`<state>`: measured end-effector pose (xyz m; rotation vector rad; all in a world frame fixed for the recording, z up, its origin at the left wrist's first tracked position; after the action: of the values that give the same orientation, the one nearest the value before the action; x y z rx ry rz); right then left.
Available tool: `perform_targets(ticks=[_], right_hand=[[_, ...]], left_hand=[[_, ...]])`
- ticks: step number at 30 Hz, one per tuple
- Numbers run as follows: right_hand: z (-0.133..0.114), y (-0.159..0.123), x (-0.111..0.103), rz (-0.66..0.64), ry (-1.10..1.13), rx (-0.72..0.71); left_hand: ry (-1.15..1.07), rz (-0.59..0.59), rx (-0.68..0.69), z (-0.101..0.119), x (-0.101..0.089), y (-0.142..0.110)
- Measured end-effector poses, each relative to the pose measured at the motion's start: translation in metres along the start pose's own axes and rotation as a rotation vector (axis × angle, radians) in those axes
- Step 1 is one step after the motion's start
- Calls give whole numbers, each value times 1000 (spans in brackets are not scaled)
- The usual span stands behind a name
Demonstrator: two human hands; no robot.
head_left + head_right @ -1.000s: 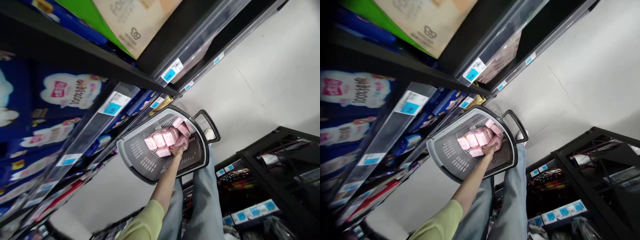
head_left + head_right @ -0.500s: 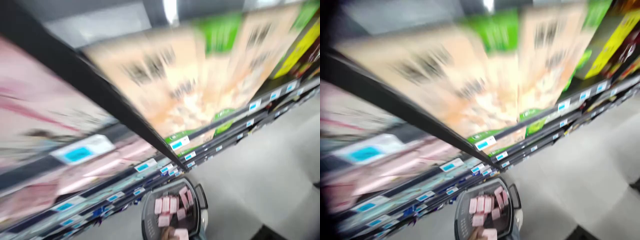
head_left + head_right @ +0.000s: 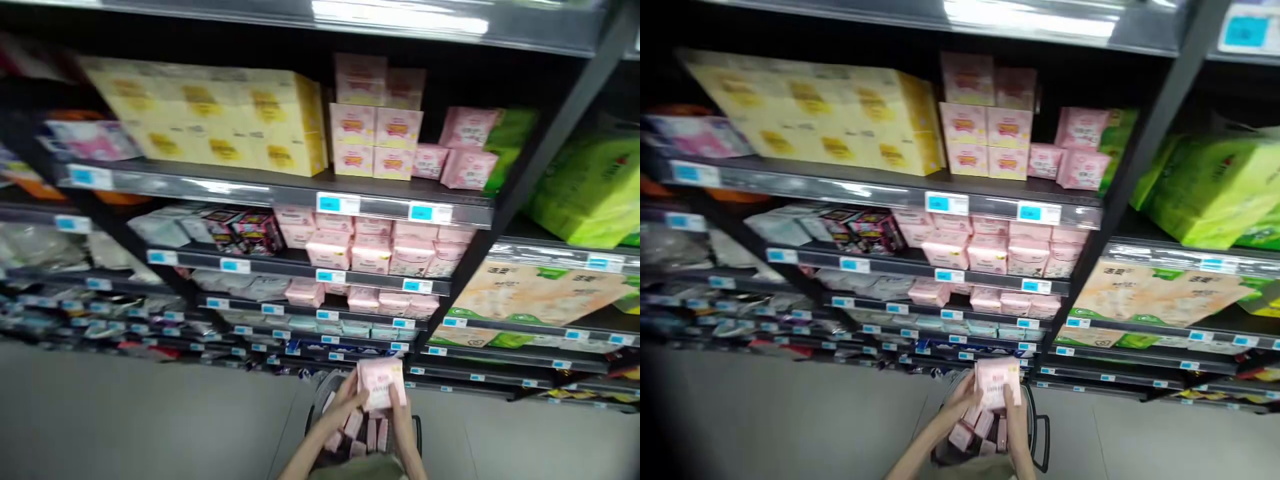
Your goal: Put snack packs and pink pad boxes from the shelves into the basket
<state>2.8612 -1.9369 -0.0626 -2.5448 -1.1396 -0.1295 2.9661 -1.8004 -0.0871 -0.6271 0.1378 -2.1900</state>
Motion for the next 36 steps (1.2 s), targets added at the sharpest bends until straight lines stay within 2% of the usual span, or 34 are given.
perform_targets(ticks=[3, 5, 7, 10, 16, 20, 24, 27, 31, 36], right_hand=[[-19, 7, 70, -73, 123, 4], [-33, 8, 108, -125, 143, -54], [-41, 6, 135, -144, 127, -105], [-40, 2, 159, -123, 85, -127], [-29, -8, 186, -148, 34, -150], [-36, -17, 196, -204, 8, -152], [-47, -21, 207, -246, 19, -187], [-51, -20, 213, -230, 23, -224], [-62, -22, 218, -220, -70, -371], [-93, -46, 236, -318, -424, -711]], left_hand=[[-146, 152, 120, 59, -22, -7], [-173, 167, 184, 94, -37, -13], [-153, 151, 226, 121, -54, -21], [-97, 121, 296, 146, -78, -34], [-75, 131, 353, 155, -108, -52], [-67, 133, 334, 156, -123, -58], [27, 57, 348, 161, -138, -68], [18, -35, 347, 162, -146, -72], [6, -121, 376, 164, -154, -70], [57, -91, 491, 180, -175, -75]])
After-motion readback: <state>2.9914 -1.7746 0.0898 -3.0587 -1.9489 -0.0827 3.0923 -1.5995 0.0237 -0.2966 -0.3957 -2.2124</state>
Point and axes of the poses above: each hand's wrist, its own y-axis towards the middle knuckle, its own x-axis out of the palm, z = x × y, the point moved 7 cm from there along y, towards the middle knuckle, and after that the axes turned 2 degrees about -x, right-handed, at the moved point
